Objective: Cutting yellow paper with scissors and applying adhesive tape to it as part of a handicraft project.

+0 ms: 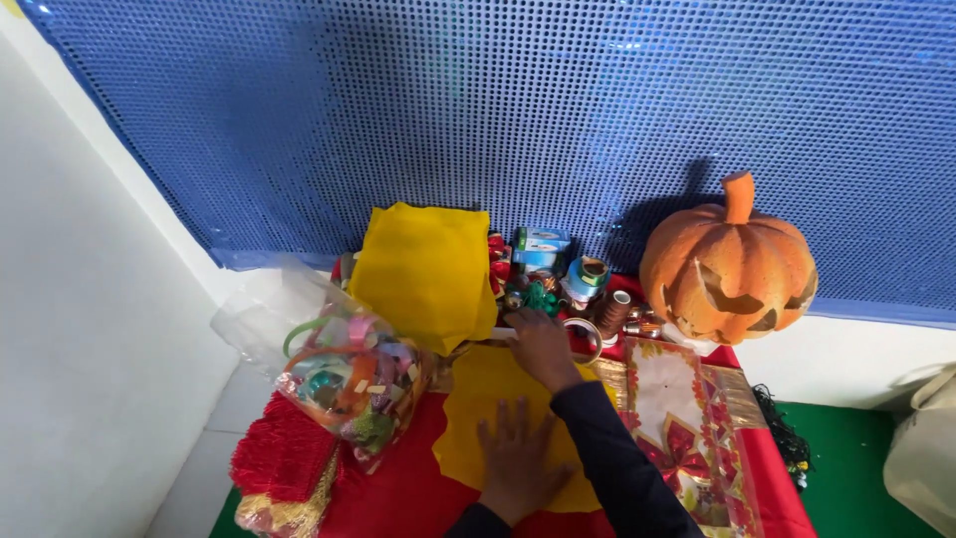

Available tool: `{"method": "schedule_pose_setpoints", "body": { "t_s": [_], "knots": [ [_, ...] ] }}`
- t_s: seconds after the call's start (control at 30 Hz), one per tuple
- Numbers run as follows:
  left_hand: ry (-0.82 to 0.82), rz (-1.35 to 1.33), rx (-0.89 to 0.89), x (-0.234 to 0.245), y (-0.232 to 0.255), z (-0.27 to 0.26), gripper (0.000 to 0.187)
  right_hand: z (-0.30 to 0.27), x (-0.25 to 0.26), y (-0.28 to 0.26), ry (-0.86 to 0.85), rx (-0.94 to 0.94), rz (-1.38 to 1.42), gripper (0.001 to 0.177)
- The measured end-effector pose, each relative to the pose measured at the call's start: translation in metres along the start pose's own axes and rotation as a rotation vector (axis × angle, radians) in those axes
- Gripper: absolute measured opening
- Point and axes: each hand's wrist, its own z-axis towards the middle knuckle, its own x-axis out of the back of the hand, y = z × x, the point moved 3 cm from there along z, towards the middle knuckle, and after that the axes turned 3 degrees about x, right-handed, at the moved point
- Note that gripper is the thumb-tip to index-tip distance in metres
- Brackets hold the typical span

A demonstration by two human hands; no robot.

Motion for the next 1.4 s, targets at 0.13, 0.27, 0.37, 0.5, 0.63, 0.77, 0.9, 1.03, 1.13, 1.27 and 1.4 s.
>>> {"method": "schedule_pose_setpoints", "body": {
  "t_s": [0.13,0.27,0.37,0.5,0.63,0.77,0.9,1.03,1.13,1.27,1.4],
  "knots": [
    [0.018,0.027,0.001,0.004,0.001,0.001,0.085,0.014,-0.012,-0.006,-0.065,-0.045,0.114,0.036],
    [-0.085,0.010,0.014,0.016,0.005,-0.006,0.088,0.017,-0.018,-0.006,-0.167,-0.065,0.072,0.034],
    [-0.073,0.038,0.010,0.015,0.005,-0.006,0.088,0.016,-0.024,0.001,-0.174,-0.047,0.042,0.030],
    [-0.091,0.005,0.023,0.022,0.008,-0.011,0.088,0.007,-0.017,0.018,-0.192,-0.085,0.078,0.029],
    [-0.127,0.022,0.032,0.028,0.011,-0.014,0.087,-0.014,0.019,0.029,-0.204,-0.130,0.092,0.027],
    [-0.103,0.043,0.039,0.017,0.007,-0.008,0.087,-0.048,0.054,0.035,-0.155,-0.211,0.194,0.019],
    [-0.086,0.029,0.044,0.014,0.006,-0.005,0.086,-0.089,0.055,0.047,-0.120,-0.282,0.302,0.028],
    [-0.115,0.046,0.064,0.014,0.007,-0.007,0.086,-0.131,0.061,0.035,-0.041,-0.261,0.501,0.038],
    [-0.021,0.061,0.052,0.002,0.003,0.001,0.090,-0.157,0.026,0.039,-0.041,-0.394,0.596,0.029],
    [0.047,0.078,0.036,-0.018,-0.003,0.011,0.088,-0.177,-0.020,0.040,0.082,-0.409,0.730,0.030],
    [0.125,-0.025,0.001,-0.030,-0.016,0.021,0.080,-0.183,-0.035,0.038,0.084,-0.478,0.888,0.030]
  ]
}}
